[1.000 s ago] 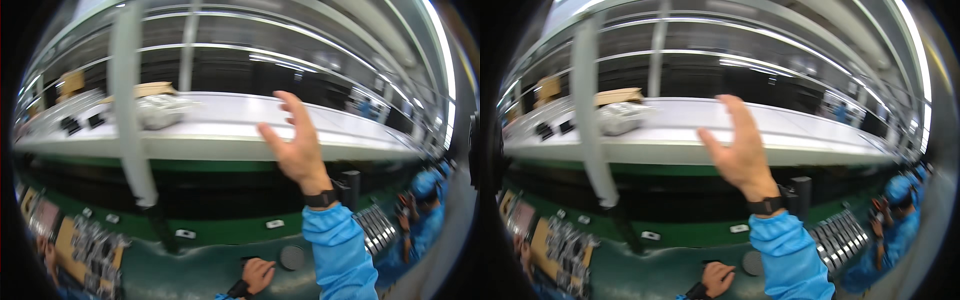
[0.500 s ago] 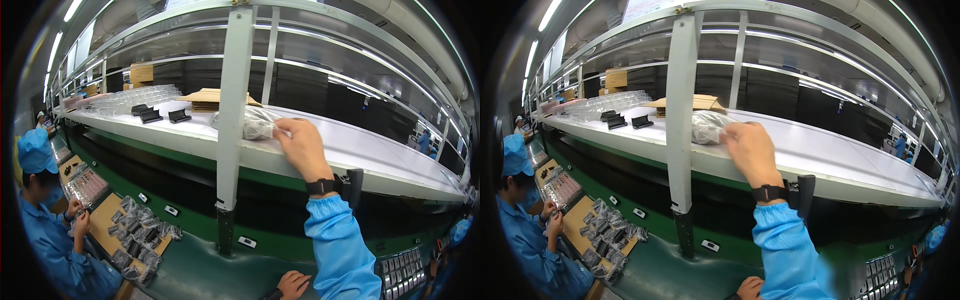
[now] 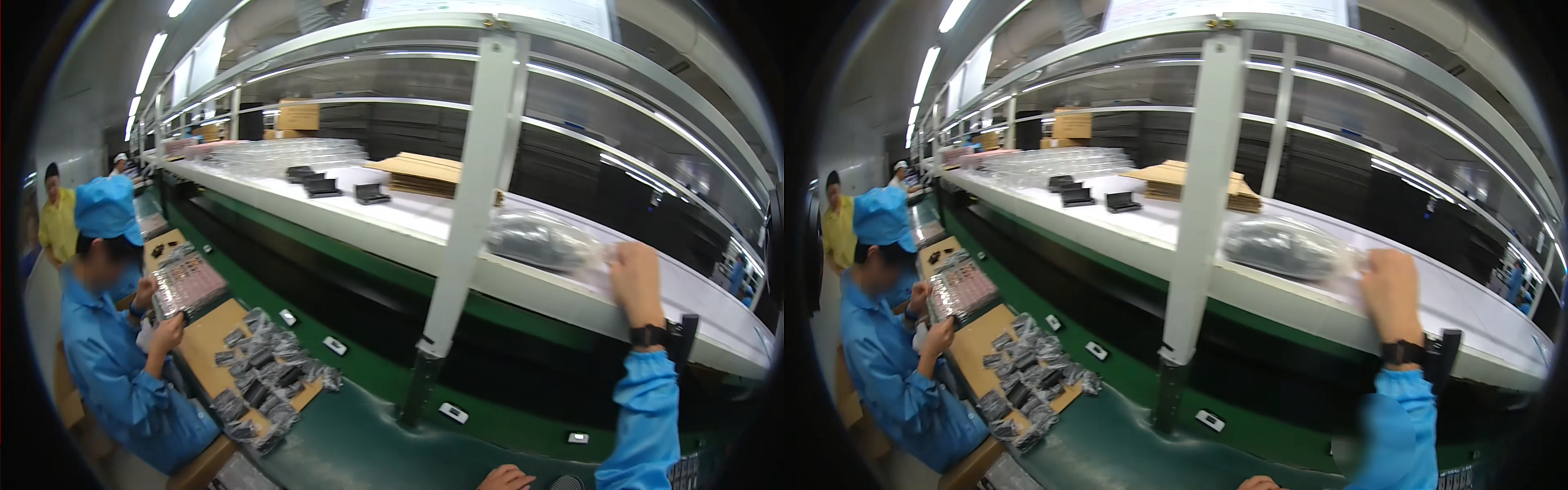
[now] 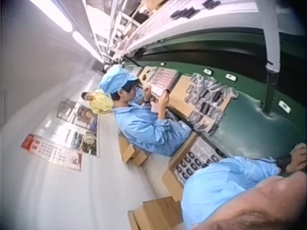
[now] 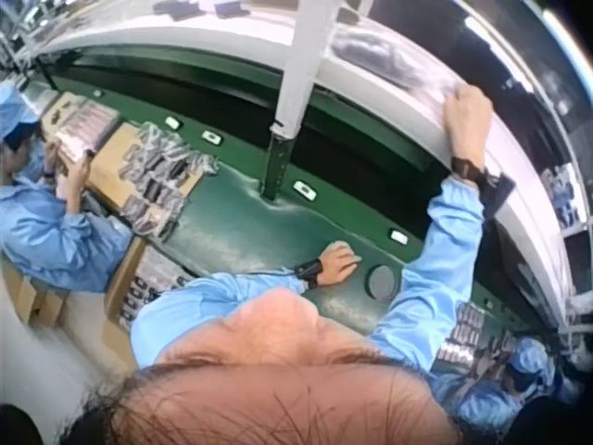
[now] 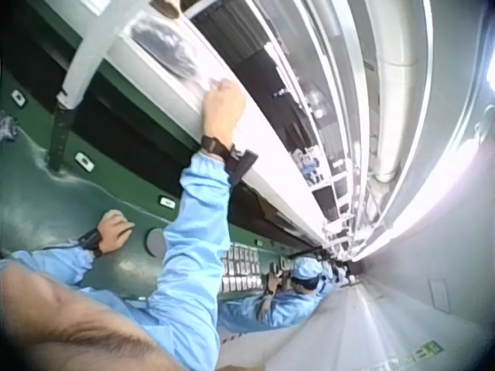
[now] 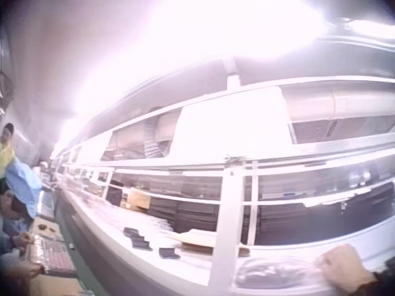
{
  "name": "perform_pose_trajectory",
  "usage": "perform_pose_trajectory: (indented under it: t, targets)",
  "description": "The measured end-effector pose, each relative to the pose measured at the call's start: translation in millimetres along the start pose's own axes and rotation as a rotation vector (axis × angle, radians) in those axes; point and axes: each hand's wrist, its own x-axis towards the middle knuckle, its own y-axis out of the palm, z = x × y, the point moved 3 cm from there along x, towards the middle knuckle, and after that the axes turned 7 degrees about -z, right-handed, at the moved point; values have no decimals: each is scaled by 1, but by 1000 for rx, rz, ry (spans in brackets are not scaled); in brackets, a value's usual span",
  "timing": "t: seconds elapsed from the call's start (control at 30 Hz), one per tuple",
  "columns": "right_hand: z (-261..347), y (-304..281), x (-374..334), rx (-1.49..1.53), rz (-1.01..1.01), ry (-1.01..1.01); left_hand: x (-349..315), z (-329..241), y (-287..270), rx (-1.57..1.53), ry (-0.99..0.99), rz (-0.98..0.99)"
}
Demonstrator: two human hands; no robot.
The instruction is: Using an electric screwdriver to fasten screws into small black plastic components on an assembly line.
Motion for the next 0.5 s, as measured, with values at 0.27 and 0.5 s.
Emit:
perform_pose_trajectory:
  t: [0.27,0.5]
  targets:
    - [-203,-31,-65,-259,-1,123,-6,-5,4,8,23,-10]
    - [-368,-53,-138,-620,-6,344,-1,-1,5,56,27,-26]
